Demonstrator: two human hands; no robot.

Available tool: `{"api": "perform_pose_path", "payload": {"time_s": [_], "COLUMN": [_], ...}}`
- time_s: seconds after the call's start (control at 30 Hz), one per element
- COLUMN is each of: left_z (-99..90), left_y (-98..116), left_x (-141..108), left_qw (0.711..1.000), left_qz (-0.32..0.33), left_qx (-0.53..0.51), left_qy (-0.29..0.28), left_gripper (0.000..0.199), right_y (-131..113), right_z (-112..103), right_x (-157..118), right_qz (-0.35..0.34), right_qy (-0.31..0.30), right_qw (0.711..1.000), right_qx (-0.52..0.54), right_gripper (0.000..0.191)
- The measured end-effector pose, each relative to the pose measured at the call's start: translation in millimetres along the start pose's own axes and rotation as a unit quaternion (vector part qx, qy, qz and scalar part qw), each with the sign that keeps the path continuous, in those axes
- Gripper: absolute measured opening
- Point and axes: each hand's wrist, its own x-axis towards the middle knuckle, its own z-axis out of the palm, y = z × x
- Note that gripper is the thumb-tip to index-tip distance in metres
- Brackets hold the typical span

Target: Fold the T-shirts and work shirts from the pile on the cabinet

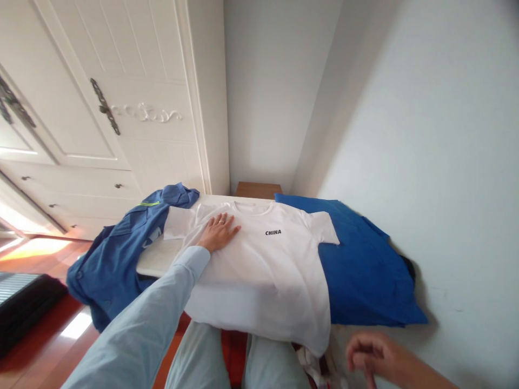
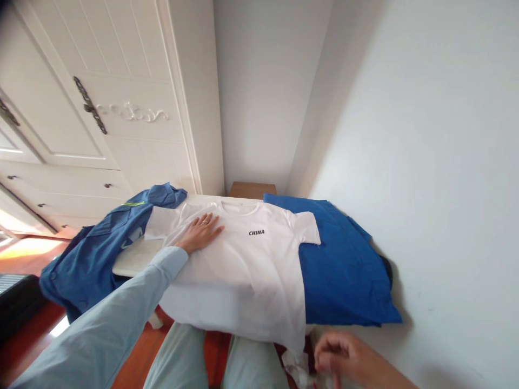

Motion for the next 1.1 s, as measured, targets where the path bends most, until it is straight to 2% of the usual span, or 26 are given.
{"api": "perform_pose_path", "payload": {"time_s": [0.03, 0.07, 0.13, 0.17, 0.23, 0.3, 0.37, 0.47, 0.63, 0.7, 0.83, 1.03, 1.1], "left_z": [0.8, 1.6, 3.1, 3.7, 4.7, 5.6, 6.5, 7.3, 4.5, 2.9, 0.6, -1.3, -1.4], "left_y": [0, -1, -3, -4, -6, -7, -7, -7, -6, -6, -6, -5, -5], "left_x": [0, 0, 0, 0, 0, 0, 1, 2, 1, 1, 1, 2, 1], "left_qw": [1.0, 0.999, 0.997, 0.995, 0.992, 0.991, 0.991, 0.992, 0.993, 0.993, 0.995, 0.996, 0.996], "left_qz": [-0.001, 0.0, 0.015, 0.028, 0.052, 0.063, 0.064, 0.063, 0.062, 0.062, 0.066, 0.063, 0.062], "left_qx": [-0.007, -0.015, -0.03, -0.036, -0.038, -0.033, -0.024, -0.015, -0.014, -0.014, -0.006, -0.002, -0.007], "left_qy": [0.013, 0.032, 0.076, 0.094, 0.111, 0.113, 0.113, 0.11, 0.101, 0.095, 0.079, 0.063, 0.065], "left_gripper": [0.07, 0.069, 0.063, 0.059, 0.054, 0.051, 0.048, 0.044, 0.047, 0.048, 0.049, 0.05, 0.051], "right_y": [-18, -37, -71, -86, -111, -129, -141, -151, -161, -164, -163, -141, -136], "right_z": [-13, -26, -52, -65, -86, -102, -115, -129, -145, -149, -160, -176, -178], "right_x": [5, 13, 35, 48, 75, 101, 122, 144, 162, 167, 177, 174, 170], "right_qz": [-0.043, -0.074, -0.11, -0.115, -0.099, -0.063, -0.027, 0.006, 0.026, 0.021, 0.012, 0.02, 0.014], "right_qy": [0.045, 0.117, 0.232, 0.267, 0.328, 0.35, 0.379, 0.403, 0.342, 0.336, 0.369, 0.456, 0.462], "right_qw": [0.998, 0.99, 0.963, 0.951, 0.925, 0.915, 0.907, 0.9, 0.914, 0.912, 0.896, 0.852, 0.847], "right_qx": [0.015, 0.032, 0.078, 0.105, 0.166, 0.189, 0.179, 0.167, 0.214, 0.233, 0.247, 0.256, 0.265], "right_gripper": [0.056, 0.057, 0.056, 0.054, 0.042, 0.022, 0.013, 0.016, 0.023, 0.024, 0.011, 0.01, 0.009]}}
